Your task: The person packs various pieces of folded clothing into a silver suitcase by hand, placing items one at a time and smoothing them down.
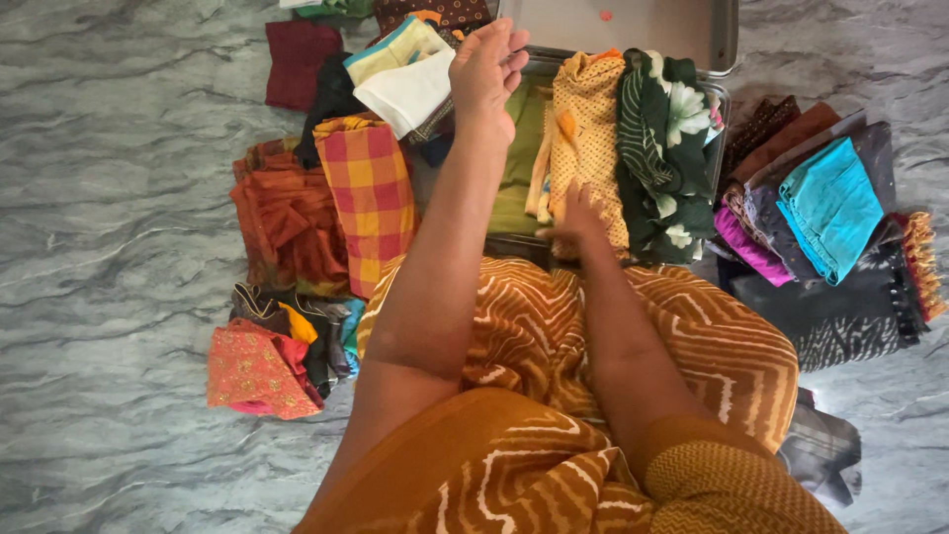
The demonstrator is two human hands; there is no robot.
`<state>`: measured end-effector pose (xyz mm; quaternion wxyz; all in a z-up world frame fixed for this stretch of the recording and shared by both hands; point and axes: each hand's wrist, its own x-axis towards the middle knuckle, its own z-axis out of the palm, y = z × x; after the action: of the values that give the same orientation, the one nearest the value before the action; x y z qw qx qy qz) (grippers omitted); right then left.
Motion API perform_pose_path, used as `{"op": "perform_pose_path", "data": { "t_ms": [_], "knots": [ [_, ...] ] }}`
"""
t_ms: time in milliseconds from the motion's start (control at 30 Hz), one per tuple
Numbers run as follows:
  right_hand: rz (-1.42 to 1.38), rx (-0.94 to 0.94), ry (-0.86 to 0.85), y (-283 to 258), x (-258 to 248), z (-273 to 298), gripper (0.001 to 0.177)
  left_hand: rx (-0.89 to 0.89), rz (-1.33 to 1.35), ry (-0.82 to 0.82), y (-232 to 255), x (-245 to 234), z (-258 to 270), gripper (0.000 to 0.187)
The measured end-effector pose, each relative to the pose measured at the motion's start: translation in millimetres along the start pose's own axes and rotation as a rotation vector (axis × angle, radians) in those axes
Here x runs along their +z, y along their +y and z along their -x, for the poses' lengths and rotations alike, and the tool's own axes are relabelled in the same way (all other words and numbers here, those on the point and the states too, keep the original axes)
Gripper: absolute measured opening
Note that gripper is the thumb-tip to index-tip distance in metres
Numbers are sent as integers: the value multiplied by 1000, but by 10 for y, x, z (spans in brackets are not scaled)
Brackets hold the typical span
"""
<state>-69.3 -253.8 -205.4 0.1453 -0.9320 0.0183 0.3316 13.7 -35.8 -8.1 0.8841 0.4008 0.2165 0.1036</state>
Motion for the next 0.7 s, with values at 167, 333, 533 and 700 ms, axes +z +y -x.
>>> {"op": "perform_pose_path", "data": {
  "t_ms": [167,333,533,700],
  "knots": [
    [141,-46,40,-31,-32,261,148,30,-2,-18,-39,-13,13,20],
    [140,-112,38,159,21,14,134,16,-14,5,-7,-42,-3,18],
    [213,-86,62,68,24,29,122,19,-21,17,-29,-70,-52,19],
    [262,-108,141,74,124,-38,102,10,-28,4,-37,-129,-59,19]
  ]
}}
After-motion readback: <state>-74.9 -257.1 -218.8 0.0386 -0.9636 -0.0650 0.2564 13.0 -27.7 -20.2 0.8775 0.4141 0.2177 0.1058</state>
